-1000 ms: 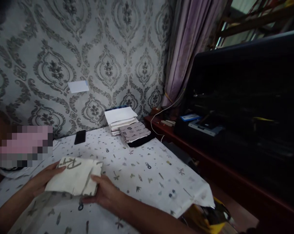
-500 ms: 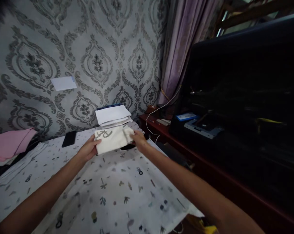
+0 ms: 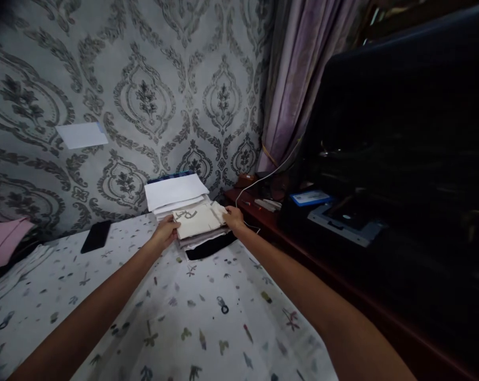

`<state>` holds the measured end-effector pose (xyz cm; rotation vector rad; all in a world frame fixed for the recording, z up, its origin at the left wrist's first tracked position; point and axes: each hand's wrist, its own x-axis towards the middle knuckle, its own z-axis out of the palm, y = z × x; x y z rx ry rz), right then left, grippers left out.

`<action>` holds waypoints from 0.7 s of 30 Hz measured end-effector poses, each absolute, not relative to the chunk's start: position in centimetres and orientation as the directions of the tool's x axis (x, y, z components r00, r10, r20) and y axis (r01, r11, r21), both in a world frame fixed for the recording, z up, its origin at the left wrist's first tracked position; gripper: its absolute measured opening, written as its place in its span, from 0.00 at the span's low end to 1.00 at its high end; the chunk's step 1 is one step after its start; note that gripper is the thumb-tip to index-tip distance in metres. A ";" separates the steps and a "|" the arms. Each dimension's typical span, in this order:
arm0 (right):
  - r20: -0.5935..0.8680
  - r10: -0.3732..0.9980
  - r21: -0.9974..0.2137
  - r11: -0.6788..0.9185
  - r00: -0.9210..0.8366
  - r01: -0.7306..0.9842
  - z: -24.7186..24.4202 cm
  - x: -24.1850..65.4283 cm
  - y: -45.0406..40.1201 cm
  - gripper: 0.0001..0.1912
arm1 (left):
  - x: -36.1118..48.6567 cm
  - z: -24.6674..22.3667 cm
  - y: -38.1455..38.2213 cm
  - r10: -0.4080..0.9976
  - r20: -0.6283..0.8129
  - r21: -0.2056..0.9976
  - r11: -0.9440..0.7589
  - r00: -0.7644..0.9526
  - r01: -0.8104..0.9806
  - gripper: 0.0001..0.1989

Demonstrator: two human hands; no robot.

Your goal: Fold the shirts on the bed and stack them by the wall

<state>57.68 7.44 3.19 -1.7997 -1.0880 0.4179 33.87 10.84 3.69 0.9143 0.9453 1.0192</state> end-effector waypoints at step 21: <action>0.232 0.970 -0.069 -0.052 0.067 0.996 2.1 46.7 7.7 0.33 | 14.9 0.3 2.5 0.973 0.198 0.811 -0.229 0.117 0.538 0.20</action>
